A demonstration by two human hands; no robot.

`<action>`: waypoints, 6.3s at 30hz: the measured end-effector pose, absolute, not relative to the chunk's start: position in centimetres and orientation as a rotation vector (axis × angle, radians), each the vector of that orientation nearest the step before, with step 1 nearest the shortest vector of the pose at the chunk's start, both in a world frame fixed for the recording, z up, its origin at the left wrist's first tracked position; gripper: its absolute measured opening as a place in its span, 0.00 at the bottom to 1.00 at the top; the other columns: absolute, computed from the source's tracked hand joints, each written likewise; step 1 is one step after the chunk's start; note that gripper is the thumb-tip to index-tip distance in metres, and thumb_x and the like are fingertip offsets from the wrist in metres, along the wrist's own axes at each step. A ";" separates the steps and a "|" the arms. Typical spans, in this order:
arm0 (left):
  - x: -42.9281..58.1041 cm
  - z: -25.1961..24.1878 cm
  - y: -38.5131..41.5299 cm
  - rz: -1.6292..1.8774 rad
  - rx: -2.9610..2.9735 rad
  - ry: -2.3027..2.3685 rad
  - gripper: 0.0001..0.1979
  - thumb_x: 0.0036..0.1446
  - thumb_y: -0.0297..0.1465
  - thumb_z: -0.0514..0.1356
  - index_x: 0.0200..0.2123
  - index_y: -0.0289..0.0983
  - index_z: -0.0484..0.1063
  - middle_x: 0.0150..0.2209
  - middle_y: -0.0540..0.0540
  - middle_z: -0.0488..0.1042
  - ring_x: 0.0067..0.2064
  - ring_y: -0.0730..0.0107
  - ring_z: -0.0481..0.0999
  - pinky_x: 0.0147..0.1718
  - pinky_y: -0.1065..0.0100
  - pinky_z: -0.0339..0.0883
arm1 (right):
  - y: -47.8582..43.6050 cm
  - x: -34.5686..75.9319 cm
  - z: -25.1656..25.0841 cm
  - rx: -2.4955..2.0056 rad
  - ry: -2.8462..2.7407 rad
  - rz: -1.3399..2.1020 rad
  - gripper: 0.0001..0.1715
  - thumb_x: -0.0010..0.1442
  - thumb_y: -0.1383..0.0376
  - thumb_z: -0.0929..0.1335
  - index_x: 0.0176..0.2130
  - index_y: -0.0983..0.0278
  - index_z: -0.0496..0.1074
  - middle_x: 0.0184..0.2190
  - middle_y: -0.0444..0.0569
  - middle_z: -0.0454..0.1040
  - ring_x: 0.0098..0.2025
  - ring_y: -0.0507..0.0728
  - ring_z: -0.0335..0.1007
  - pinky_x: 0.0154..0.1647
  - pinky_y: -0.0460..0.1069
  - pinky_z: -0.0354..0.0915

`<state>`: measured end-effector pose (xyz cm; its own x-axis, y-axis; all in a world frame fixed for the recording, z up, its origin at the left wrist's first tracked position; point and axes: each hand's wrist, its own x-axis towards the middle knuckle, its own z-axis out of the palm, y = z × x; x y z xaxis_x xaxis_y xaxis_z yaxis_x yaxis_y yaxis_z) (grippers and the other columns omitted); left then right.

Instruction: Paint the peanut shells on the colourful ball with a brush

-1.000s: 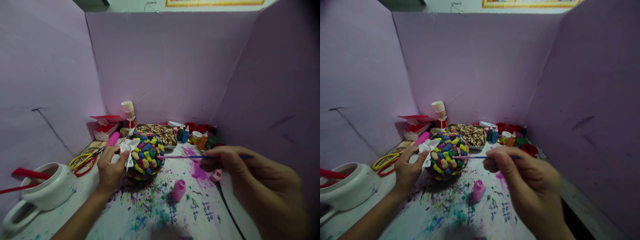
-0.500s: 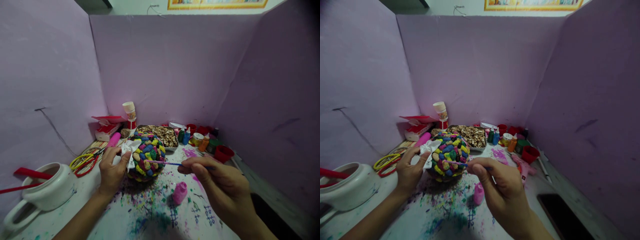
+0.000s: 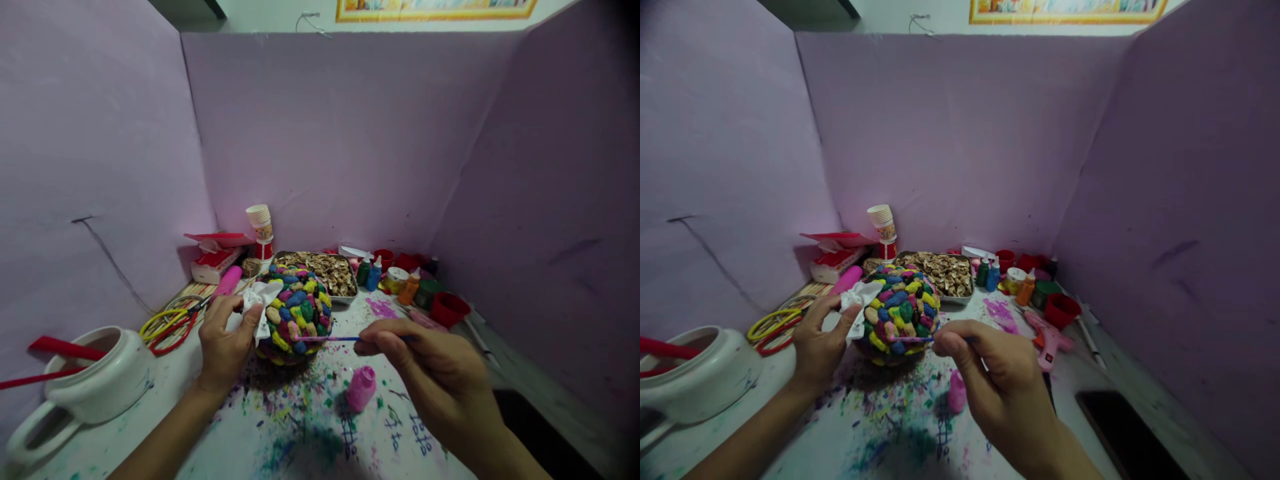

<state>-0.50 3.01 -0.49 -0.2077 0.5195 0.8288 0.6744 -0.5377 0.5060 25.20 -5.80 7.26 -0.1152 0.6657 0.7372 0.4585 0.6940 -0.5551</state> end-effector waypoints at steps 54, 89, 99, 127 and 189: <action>-0.9 -0.8 3.5 -1.885 -1.865 -1.512 0.10 0.55 0.39 0.63 0.29 0.39 0.71 0.29 0.50 0.71 0.33 0.68 0.70 0.37 0.64 0.63 | -1.9 24.0 5.0 -0.907 -0.925 1.121 0.25 0.45 0.46 0.77 0.26 0.65 0.77 0.19 0.48 0.79 0.20 0.54 0.77 0.26 0.48 0.77; -0.9 -1.1 3.6 -1.881 -1.897 -1.486 0.08 0.57 0.37 0.62 0.30 0.39 0.71 0.30 0.51 0.71 0.32 0.69 0.69 0.35 0.65 0.62 | -3.4 24.9 5.9 -0.847 -1.296 0.513 0.07 0.58 0.67 0.71 0.29 0.63 0.79 0.20 0.45 0.81 0.22 0.53 0.80 0.24 0.43 0.77; -0.8 -1.0 3.3 -1.893 -1.894 -1.455 0.06 0.57 0.35 0.62 0.31 0.39 0.71 0.30 0.51 0.71 0.33 0.69 0.69 0.36 0.66 0.63 | -2.6 24.9 4.7 -0.814 -1.300 0.585 0.08 0.61 0.65 0.70 0.30 0.62 0.78 0.22 0.43 0.81 0.24 0.53 0.81 0.27 0.43 0.78; -0.5 -0.5 3.1 -1.893 -1.889 -1.475 0.07 0.56 0.36 0.62 0.29 0.40 0.70 0.29 0.51 0.71 0.32 0.68 0.70 0.35 0.65 0.64 | -3.9 23.8 5.1 -0.864 -1.438 0.252 0.08 0.60 0.71 0.71 0.33 0.57 0.80 0.24 0.39 0.82 0.25 0.51 0.80 0.28 0.42 0.75; -1.1 -0.9 3.6 -1.906 -1.866 -1.510 0.10 0.55 0.39 0.63 0.29 0.38 0.71 0.29 0.50 0.71 0.33 0.69 0.69 0.37 0.66 0.62 | -4.2 23.8 5.8 -0.754 -1.568 0.121 0.08 0.60 0.73 0.69 0.30 0.65 0.77 0.22 0.43 0.80 0.23 0.48 0.76 0.27 0.39 0.71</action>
<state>-1.06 3.58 -0.89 -0.2570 0.5512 0.7938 0.6466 -0.5124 0.5651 23.83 -4.24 5.75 0.0467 0.5238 0.8506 0.3873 0.7754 -0.4987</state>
